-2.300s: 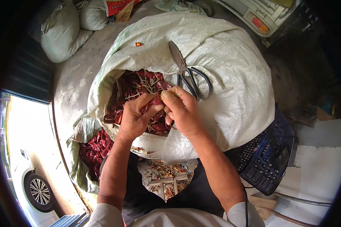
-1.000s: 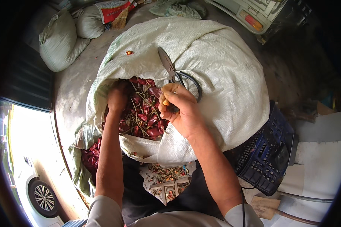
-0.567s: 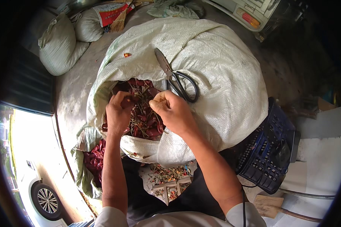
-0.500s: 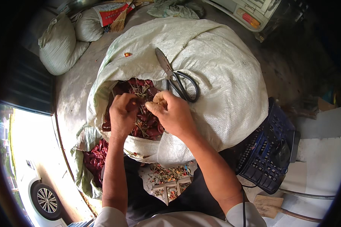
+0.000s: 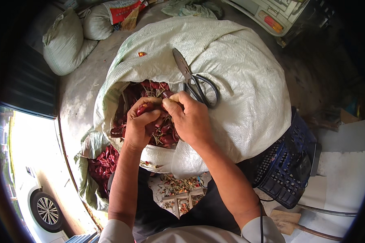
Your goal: The person removes stems from dried red chili peppers one by one using scissors. They pick peppers from a large white sack, cut the stems, and drop the peppers back into the sack while discarding the stems onto a patterned cloth on their lap.
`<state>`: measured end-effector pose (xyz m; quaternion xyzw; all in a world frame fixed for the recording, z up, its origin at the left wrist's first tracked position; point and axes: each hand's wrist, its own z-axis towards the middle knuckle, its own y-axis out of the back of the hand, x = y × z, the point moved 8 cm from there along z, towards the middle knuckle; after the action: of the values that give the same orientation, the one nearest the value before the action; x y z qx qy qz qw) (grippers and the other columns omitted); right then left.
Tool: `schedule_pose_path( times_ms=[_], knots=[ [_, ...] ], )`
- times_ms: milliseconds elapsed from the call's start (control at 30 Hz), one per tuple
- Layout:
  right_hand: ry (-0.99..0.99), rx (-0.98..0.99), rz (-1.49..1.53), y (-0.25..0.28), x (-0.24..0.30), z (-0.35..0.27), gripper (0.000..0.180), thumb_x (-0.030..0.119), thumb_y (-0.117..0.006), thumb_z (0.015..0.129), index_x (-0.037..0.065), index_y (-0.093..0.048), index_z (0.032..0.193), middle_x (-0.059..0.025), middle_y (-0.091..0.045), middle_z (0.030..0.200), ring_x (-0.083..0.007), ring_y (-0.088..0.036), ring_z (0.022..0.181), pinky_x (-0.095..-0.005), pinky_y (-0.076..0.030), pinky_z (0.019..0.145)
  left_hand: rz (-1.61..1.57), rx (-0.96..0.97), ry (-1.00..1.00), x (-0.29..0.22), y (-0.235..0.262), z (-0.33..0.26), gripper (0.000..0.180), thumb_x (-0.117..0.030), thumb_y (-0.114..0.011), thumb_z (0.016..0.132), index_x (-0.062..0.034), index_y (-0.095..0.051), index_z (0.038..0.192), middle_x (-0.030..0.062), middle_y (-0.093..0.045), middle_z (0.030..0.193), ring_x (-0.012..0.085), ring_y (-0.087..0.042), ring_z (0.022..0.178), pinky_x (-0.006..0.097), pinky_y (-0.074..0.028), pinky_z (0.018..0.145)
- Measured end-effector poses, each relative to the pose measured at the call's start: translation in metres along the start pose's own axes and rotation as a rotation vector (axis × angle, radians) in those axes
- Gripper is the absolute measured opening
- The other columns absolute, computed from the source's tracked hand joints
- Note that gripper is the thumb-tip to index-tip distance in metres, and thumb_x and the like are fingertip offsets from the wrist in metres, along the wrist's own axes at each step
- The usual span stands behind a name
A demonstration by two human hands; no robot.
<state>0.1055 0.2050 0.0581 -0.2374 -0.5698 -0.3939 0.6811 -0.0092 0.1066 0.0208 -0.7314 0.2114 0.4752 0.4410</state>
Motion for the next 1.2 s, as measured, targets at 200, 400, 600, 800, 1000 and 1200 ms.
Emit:
schedule_pose_path(
  times_ms=[200,400,600,800,1000,1200],
  knots=[
    [0.013,-0.068,-0.071,0.002,0.003,0.000,0.018,0.016,-0.072,0.090,0.000,-0.065,0.086,-0.0166,-0.067,0.073,-0.0297,-0.066,0.063,-0.0362,-0.051,0.058,0.187,0.006,-0.107,0.002,-0.005,-0.001,0.022,-0.001,-0.070,0.091,-0.0019,-0.065,0.112,0.0006,-0.065,0.089,0.0059,-0.056,0.074,0.021,-0.047,0.066],
    [0.296,-0.079,-0.365,-0.002,0.018,-0.002,0.026,0.020,-0.070,0.091,0.002,-0.056,0.077,-0.0146,-0.061,0.067,-0.0323,-0.062,0.060,-0.0396,-0.047,0.052,0.148,-0.005,-0.053,0.007,-0.003,-0.001,0.021,-0.005,-0.068,0.093,-0.0013,-0.063,0.114,0.0017,-0.065,0.089,0.0074,-0.059,0.074,0.023,-0.048,0.066],
    [0.188,-0.064,-0.201,-0.004,0.013,-0.005,0.030,0.022,-0.065,0.096,0.003,-0.053,0.075,-0.0102,-0.059,0.062,-0.0260,-0.061,0.054,-0.0362,-0.046,0.049,0.025,0.118,-0.068,0.001,-0.011,-0.004,0.014,-0.003,-0.067,0.093,0.0002,-0.062,0.105,0.0059,-0.065,0.084,0.0131,-0.061,0.071,0.026,-0.050,0.065],
    [-0.418,0.083,0.808,-0.030,-0.019,-0.014,0.031,0.028,-0.063,0.100,0.009,-0.053,0.078,0.0040,-0.052,0.062,-0.0044,-0.053,0.051,-0.0209,-0.034,0.041,-0.158,0.120,-0.132,-0.002,-0.009,-0.003,0.016,-0.002,-0.070,0.088,0.0016,-0.063,0.102,0.0088,-0.065,0.080,0.0147,-0.058,0.063,0.028,-0.046,0.057],
    [-0.473,0.078,0.969,-0.034,-0.022,-0.020,0.027,0.027,-0.064,0.099,0.011,-0.053,0.080,0.0039,-0.051,0.063,-0.0057,-0.054,0.049,-0.0193,-0.031,0.039,-0.231,0.184,-0.157,-0.001,-0.010,-0.001,0.018,-0.005,-0.073,0.087,0.0018,-0.063,0.101,0.0093,-0.064,0.080,0.0148,-0.055,0.061,0.028,-0.044,0.055],
    [0.452,-0.282,-0.182,0.008,0.035,-0.004,0.020,0.013,-0.067,0.089,0.006,-0.052,0.078,-0.0117,-0.053,0.063,-0.0274,-0.060,0.058,-0.0373,-0.045,0.047,-0.016,0.105,-0.214,-0.011,-0.026,0.002,0.014,-0.001,-0.070,0.089,0.0001,-0.065,0.102,0.0035,-0.063,0.077,0.0093,-0.054,0.065,0.023,-0.044,0.058]
  ],
)
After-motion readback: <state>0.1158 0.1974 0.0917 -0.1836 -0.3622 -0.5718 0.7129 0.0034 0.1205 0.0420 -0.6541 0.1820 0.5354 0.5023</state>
